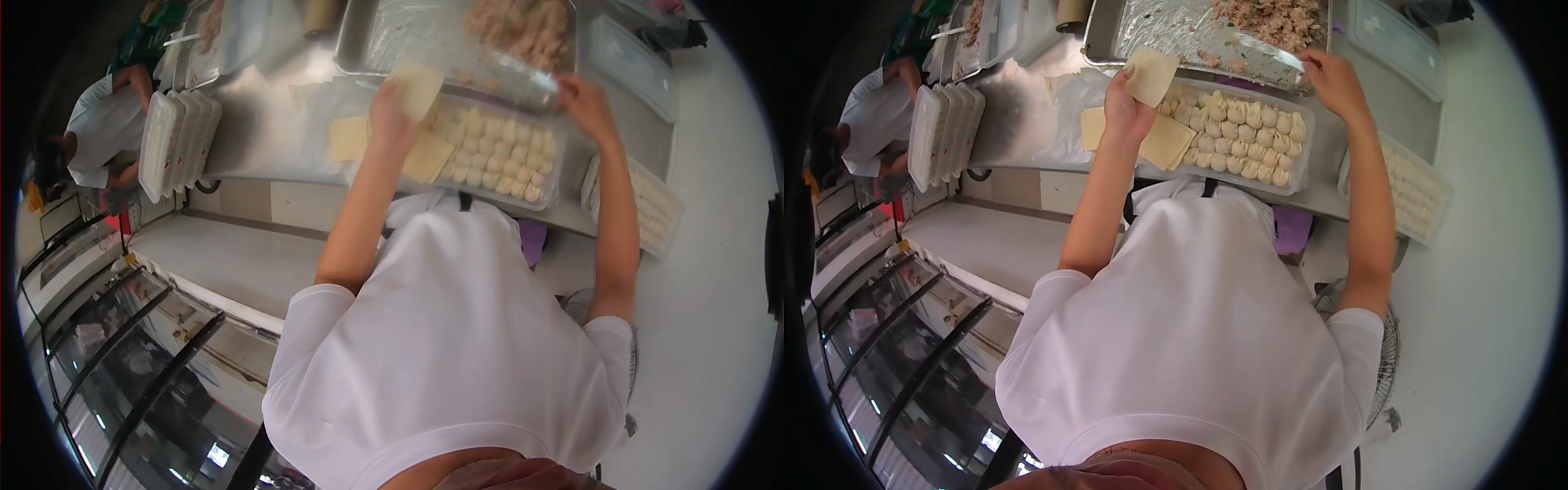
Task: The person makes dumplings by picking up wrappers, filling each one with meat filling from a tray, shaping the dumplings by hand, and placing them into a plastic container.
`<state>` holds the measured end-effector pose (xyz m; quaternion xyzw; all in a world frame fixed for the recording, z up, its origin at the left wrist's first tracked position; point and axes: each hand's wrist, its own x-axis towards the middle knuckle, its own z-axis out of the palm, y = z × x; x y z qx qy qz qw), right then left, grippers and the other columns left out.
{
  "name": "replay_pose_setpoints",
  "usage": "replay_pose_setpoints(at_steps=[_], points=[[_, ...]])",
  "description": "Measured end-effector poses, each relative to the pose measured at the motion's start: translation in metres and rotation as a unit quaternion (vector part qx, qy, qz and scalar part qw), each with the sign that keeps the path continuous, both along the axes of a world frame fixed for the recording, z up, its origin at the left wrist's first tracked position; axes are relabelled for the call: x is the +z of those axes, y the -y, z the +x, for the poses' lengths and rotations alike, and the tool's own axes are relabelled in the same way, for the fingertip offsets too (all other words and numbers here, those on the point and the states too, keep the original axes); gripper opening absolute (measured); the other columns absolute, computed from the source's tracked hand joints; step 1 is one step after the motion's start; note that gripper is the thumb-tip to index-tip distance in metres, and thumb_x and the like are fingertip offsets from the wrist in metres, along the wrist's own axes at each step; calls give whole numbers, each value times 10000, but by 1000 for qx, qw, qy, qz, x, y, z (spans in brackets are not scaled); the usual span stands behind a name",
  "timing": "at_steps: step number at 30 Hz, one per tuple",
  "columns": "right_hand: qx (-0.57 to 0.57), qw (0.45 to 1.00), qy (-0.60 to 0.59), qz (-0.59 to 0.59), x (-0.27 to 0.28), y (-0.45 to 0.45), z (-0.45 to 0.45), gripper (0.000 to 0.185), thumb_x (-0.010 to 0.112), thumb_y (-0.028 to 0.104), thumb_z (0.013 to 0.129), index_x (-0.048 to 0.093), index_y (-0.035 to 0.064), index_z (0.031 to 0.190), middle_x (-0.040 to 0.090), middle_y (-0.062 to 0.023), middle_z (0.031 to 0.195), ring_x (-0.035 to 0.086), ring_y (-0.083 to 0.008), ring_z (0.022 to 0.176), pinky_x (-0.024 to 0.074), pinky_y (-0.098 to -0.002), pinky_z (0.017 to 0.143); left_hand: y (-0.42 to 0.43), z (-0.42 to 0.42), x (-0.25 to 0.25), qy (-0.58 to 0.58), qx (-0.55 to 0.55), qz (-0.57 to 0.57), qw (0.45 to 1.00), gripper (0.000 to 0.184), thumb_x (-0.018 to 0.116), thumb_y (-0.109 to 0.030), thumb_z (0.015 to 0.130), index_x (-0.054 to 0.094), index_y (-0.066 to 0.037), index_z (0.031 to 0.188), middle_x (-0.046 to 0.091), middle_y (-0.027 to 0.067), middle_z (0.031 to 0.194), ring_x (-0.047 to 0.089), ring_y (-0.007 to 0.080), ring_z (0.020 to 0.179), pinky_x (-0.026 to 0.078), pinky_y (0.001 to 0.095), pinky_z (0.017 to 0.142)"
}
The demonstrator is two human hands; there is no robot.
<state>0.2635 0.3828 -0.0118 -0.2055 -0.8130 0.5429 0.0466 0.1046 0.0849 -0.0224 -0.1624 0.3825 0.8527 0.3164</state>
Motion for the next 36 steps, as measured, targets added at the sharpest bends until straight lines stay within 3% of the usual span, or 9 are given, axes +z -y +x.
replay_pose_setpoints(at_steps=[2, 8, 15, 17, 20, 24, 27, 33, 36], points=[[-6, 900, 85, 428, 10, -2, 0, 244, 530, 100, 907, 692, 116, 1089, 701, -119, 902, 681, -285, 839, 531, -405, 672, -2, 0, 0, 0, -4, 4, 1000, 389, 410, -167, 973, 476, 41, 1295, 584, 148, 1258, 569, 270, 1173, 436, 401, 1056], [123, 858, 117, 484, -3, 11, -24, 247, 520, 67, 822, 701, 112, 984, 695, -170, 938, 666, -366, 892, 542, -484, 749, 15, 7, -2, -24, 12, -35, 999, 388, 361, -172, 984, 486, 34, 1288, 578, 152, 1274, 564, 287, 1186, 435, 422, 1051], [219, 901, 81, 366, -15, 17, -49, 186, 544, 40, 812, 678, 24, 940, 685, -194, 917, 659, -371, 875, 525, -469, 739, 55, 3, 0, 3, 48, -24, 999, 403, 374, -197, 972, 507, 29, 1278, 595, 149, 1267, 570, 286, 1188, 435, 418, 1044], [188, 951, 75, 232, -2, 18, -49, 172, 564, 48, 814, 660, -4, 945, 678, -198, 898, 653, -372, 869, 513, -472, 748, 60, 0, -2, 17, 55, -17, 998, 404, 389, -201, 964, 512, 30, 1273, 602, 146, 1260, 574, 282, 1183, 434, 417, 1044], [128, 961, -43, 243, -21, 12, -55, 169, 562, 76, 831, 667, 12, 946, 676, -191, 879, 653, -371, 858, 515, -472, 755, 61, 3, 0, 19, 51, -37, 998, 417, 435, -216, 941, 523, 31, 1265, 612, 139, 1251, 580, 276, 1176, 430, 413, 1048], [93, 924, -13, 371, -25, 22, -62, 175, 545, 89, 842, 675, 32, 944, 675, -184, 881, 653, -366, 870, 519, -466, 751, 62, 4, -6, 14, 31, -7, 999, 444, 472, -230, 924, 524, 32, 1279, 613, 134, 1253, 580, 276, 1172, 425, 409, 1051], [191, 866, 65, 457, -18, 30, -63, 184, 527, 101, 851, 682, 48, 936, 681, -172, 904, 650, -361, 897, 523, -460, 757, 61, 5, -5, 5, 21, 5, 1000, 461, 480, -234, 919, 519, 34, 1291, 609, 137, 1257, 576, 278, 1176, 424, 408, 1051], [202, 926, -30, 317, -43, 3, -57, 134, 610, 96, 823, 675, 30, 919, 686, -145, 867, 654, -336, 777, 517, -432, 694, 58, 7, -3, 1, 29, -1, 1000, 459, 473, -222, 922, 515, 43, 1294, 601, 143, 1263, 570, 278, 1181, 423, 405, 1050], [216, 957, -97, 169, -37, 4, -56, 146, 633, 97, 862, 672, 16, 977, 661, -86, 792, 596, -207, 637, 480, -339, 599, 51, 6, 2, 11, 39, -2, 999, 447, 460, -206, 930, 508, 45, 1297, 599, 142, 1264, 570, 277, 1181, 422, 404, 1053]])
